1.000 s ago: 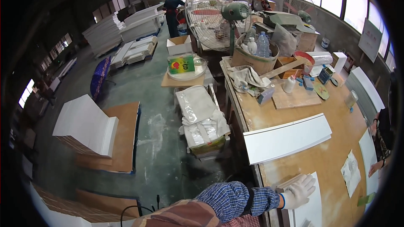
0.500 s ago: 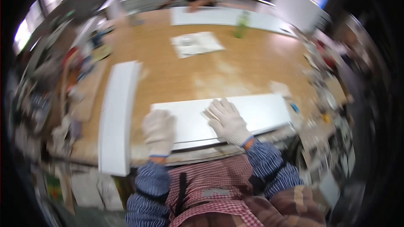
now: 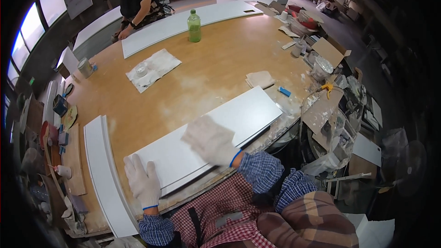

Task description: The recorder is sanding and cleaning white furniture boards using a sanding block and a utility knife to remove imperfections from edges and surfaces.

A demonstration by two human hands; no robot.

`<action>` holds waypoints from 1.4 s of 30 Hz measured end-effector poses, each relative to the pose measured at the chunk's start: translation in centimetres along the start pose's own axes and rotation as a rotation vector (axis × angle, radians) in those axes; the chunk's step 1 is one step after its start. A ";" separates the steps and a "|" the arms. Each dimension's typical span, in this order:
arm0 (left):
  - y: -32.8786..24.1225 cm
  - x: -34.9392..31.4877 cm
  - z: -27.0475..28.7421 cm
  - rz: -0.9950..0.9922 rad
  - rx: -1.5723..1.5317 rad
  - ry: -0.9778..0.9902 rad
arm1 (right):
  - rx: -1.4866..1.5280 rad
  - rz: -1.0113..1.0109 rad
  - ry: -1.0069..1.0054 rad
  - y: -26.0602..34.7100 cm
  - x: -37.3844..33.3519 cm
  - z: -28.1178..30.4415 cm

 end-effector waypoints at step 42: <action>0.4 -0.3 -0.2 -0.041 -0.071 -0.025 | -0.179 -0.436 -0.168 -17.7 -5.7 3.2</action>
Point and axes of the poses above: each hand's wrist, its own x-axis towards the middle knuckle, its own z-axis out of the back of the hand, y = z × x, the point moved 1 cm from there along x, towards the middle knuckle, and after that the axes turned 2 degrees about -z, right-handed, at the moved point
